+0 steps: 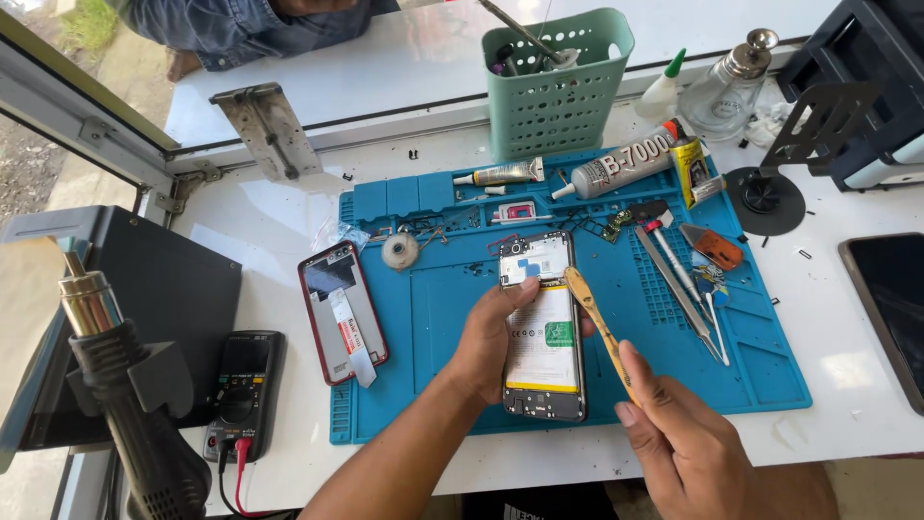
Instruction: Cleaning the internal components of a disassembled smartphone using a toothbrush
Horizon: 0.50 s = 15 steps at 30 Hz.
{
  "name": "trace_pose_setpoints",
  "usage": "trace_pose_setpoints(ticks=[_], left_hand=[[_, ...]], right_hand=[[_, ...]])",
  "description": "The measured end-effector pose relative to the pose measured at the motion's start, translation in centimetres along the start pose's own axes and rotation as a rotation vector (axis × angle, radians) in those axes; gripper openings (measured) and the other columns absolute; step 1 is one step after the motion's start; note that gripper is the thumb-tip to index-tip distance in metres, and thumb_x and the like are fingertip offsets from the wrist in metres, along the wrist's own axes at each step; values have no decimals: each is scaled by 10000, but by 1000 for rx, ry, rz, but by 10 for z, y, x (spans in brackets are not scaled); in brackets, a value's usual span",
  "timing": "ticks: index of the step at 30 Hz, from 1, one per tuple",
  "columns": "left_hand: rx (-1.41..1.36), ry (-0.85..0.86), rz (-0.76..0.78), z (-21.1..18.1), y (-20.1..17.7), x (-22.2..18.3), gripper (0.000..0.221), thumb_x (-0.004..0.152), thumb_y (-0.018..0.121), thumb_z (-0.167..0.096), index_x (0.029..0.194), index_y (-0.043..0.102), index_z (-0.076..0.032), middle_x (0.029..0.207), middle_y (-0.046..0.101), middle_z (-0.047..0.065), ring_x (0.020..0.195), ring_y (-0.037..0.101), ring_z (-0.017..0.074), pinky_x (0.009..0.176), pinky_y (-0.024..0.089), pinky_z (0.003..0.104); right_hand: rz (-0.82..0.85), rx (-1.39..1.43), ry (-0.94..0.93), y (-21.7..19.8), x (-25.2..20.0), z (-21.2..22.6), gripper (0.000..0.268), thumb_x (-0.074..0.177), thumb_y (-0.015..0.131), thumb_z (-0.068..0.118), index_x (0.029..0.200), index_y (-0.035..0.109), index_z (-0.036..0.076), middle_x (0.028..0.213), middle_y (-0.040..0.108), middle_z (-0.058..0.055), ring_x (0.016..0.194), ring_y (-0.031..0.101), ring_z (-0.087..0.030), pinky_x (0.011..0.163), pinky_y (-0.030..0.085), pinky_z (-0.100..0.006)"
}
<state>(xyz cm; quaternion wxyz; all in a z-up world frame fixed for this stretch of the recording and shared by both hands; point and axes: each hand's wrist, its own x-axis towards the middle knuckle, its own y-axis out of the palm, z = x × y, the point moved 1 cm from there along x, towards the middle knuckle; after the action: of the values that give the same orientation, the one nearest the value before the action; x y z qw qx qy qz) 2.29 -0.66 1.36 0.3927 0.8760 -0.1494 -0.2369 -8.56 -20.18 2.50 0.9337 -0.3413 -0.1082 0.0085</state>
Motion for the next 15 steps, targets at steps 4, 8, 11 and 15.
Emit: trace_pose_setpoints(ticks=[4, 8, 11, 15], left_hand=[[58, -46, -230, 1, -1, 4, 412, 907, 665, -372, 1153, 589, -51, 1000, 756, 172, 820, 762, 317, 612, 621, 337], [105, -129, -415, -3, 1, 4, 438, 867, 684, -388, 1171, 492, -138, 1057, 752, 130, 840, 754, 312, 634, 609, 327], [104, -119, -450, -3, -2, 5, 484, 857, 666, -407, 1252, 534, -160, 1100, 756, 121, 889, 753, 329, 667, 607, 338], [109, -132, -451, -4, -2, 3, 518, 849, 652, -450, 1252, 540, -145, 1081, 764, 111, 892, 758, 331, 684, 597, 322]], right_hand=[[120, 100, 49, 5, 1, -8, 647, 948, 552, 268, 1569, 389, 189, 1421, 625, -102, 1327, 583, -247, 1034, 547, -387], [225, 178, 313, 13, -1, -9, 712, 907, 531, 363, 1588, 331, 304, 1552, 529, -41, 1438, 498, -193, 1030, 605, -413], [214, 226, 323, 13, -3, -4, 696, 916, 530, 360, 1583, 365, 244, 1560, 543, -41, 1438, 512, -195, 1128, 503, -374], [219, 248, 445, 11, -5, -2, 727, 880, 541, 395, 1584, 384, 304, 1489, 613, -3, 1396, 559, -145, 1049, 597, -348]])
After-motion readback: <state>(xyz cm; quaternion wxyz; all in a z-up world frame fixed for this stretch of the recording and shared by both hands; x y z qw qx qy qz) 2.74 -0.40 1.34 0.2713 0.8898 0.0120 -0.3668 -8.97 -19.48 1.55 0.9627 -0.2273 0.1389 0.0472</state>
